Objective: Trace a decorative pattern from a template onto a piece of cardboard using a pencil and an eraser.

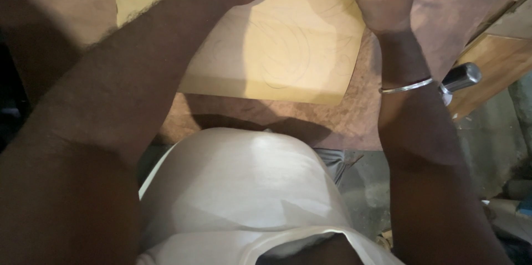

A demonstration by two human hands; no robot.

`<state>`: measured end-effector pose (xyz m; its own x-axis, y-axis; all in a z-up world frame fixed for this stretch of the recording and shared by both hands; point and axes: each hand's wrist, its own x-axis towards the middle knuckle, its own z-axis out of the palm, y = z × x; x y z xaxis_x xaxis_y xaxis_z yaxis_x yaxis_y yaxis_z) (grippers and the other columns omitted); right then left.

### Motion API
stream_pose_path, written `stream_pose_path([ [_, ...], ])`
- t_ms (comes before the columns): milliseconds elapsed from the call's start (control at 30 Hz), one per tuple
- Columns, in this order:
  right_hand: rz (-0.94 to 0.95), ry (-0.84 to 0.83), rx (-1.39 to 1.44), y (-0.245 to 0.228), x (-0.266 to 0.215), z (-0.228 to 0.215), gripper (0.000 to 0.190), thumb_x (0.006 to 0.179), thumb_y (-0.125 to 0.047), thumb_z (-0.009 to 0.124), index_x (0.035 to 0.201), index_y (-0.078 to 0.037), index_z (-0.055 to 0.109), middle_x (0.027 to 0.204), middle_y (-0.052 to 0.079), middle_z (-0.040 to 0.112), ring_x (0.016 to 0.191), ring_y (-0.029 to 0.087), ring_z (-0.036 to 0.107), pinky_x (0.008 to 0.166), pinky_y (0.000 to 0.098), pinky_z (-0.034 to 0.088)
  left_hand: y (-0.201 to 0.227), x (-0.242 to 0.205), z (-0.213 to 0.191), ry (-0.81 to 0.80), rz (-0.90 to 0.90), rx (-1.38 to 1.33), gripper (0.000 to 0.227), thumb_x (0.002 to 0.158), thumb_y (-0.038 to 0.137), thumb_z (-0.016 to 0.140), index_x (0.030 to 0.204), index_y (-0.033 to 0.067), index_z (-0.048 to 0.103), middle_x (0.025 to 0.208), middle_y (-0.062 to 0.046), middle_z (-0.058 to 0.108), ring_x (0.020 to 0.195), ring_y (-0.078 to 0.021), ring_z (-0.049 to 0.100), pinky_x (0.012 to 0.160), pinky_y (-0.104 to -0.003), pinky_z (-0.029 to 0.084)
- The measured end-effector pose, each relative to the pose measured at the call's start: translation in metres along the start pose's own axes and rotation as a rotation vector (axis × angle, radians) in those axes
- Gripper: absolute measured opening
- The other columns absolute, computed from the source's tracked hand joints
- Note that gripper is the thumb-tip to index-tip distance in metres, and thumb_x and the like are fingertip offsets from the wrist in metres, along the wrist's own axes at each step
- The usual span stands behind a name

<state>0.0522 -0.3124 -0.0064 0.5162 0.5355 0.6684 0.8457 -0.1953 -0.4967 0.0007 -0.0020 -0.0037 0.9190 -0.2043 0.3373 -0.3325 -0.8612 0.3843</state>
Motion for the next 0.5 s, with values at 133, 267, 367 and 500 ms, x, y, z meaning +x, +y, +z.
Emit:
stream_pose_path([
  [133,-0.027,-0.004,0.058,-0.003,0.003,0.003,0.012,0.103,0.017,0.057,0.102,0.007,0.063,0.097,0.009,0.068,0.089,0.015,0.069,0.086,0.0296,0.061,0.008,-0.005,-0.004,-0.023,-0.031,-0.014,0.047,0.107,0.054,0.047,0.121,0.0162,0.070,0.087,-0.010,0.075,0.067,-0.0236,0.073,0.059,-0.042,0.060],
  [267,-0.052,0.009,0.079,-0.009,0.005,0.007,0.014,0.104,0.017,0.056,0.106,0.006,0.063,0.101,0.010,0.069,0.090,0.015,0.069,0.087,0.0292,0.060,0.006,-0.007,-0.004,-0.006,-0.007,-0.020,0.047,0.107,0.054,0.046,0.119,0.0162,0.071,0.086,-0.008,0.075,0.066,-0.0235,0.073,0.056,-0.042,0.060],
  [367,-0.095,0.022,0.028,-0.015,0.007,0.007,0.016,0.103,0.017,0.054,0.108,0.006,0.065,0.103,0.011,0.070,0.091,0.015,0.069,0.086,0.0289,0.059,0.011,-0.011,-0.010,0.032,0.006,-0.039,0.046,0.107,0.054,0.048,0.119,0.0161,0.072,0.084,-0.008,0.076,0.066,-0.0221,0.074,0.057,-0.040,0.060],
  [500,-0.097,0.072,0.033,-0.007,0.004,0.008,0.012,0.106,0.014,0.057,0.106,0.005,0.065,0.101,0.010,0.070,0.087,0.014,0.068,0.080,0.0262,0.056,0.011,-0.009,-0.009,-0.024,-0.056,0.015,0.050,0.106,0.058,0.046,0.119,0.0170,0.071,0.081,-0.009,0.074,0.062,-0.0235,0.072,0.056,-0.043,0.059],
])
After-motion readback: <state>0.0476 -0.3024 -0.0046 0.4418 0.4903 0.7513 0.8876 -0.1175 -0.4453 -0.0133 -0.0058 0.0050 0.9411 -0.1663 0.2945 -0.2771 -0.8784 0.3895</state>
